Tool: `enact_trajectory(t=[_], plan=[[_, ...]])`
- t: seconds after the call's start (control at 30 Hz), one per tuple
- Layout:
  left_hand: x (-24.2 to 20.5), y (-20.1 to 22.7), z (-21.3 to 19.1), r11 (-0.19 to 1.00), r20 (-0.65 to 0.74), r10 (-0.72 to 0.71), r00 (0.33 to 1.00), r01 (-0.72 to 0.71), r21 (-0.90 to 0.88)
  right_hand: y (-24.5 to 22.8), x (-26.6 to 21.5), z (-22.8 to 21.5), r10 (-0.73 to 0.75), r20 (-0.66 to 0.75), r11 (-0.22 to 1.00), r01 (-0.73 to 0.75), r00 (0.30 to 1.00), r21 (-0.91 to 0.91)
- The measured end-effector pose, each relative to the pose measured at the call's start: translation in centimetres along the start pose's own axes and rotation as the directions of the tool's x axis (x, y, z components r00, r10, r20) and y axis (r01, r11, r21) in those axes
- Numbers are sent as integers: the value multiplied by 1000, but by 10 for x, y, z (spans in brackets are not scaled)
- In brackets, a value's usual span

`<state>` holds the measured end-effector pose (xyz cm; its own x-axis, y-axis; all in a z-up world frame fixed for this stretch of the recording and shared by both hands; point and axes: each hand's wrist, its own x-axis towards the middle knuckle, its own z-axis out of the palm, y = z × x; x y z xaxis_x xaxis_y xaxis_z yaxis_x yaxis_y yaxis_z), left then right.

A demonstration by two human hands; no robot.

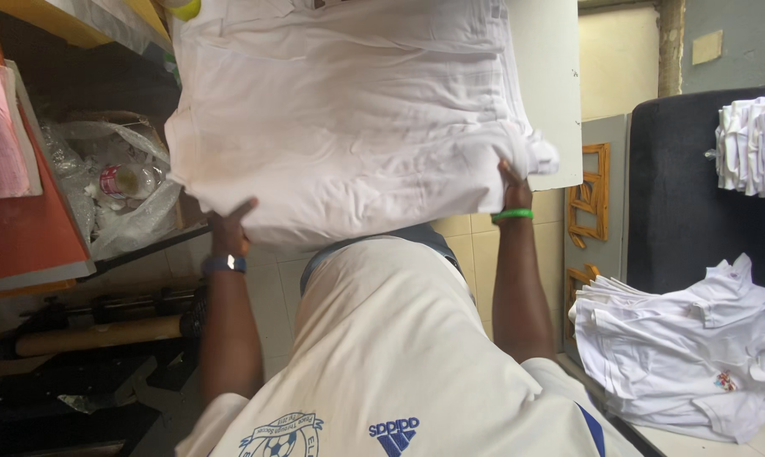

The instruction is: The person folds white collared shirts one by one on a table and stacks them in a pile on a shelf.

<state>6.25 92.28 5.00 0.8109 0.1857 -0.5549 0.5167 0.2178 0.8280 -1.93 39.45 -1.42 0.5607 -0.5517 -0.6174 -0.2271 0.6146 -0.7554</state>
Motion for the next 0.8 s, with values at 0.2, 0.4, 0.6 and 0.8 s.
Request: enact_trajectory(t=[0.2,0.4,0.6,0.8], plan=[[340,18,-58,-553,312,144,939,-185,813,-138,58,122,51,-107,979,-71,993,-189],[222,176,-36,737,325,447,833,-549,394,-233,54,196,-246,122,946,211,961,247],[132,102,-77,-12,212,968,136,-817,577,-213,-44,140,-437,253,881,353,863,314],[112,-75,-24,876,-363,342,867,-154,457,-30,44,12,-84,46,996,83,995,27]])
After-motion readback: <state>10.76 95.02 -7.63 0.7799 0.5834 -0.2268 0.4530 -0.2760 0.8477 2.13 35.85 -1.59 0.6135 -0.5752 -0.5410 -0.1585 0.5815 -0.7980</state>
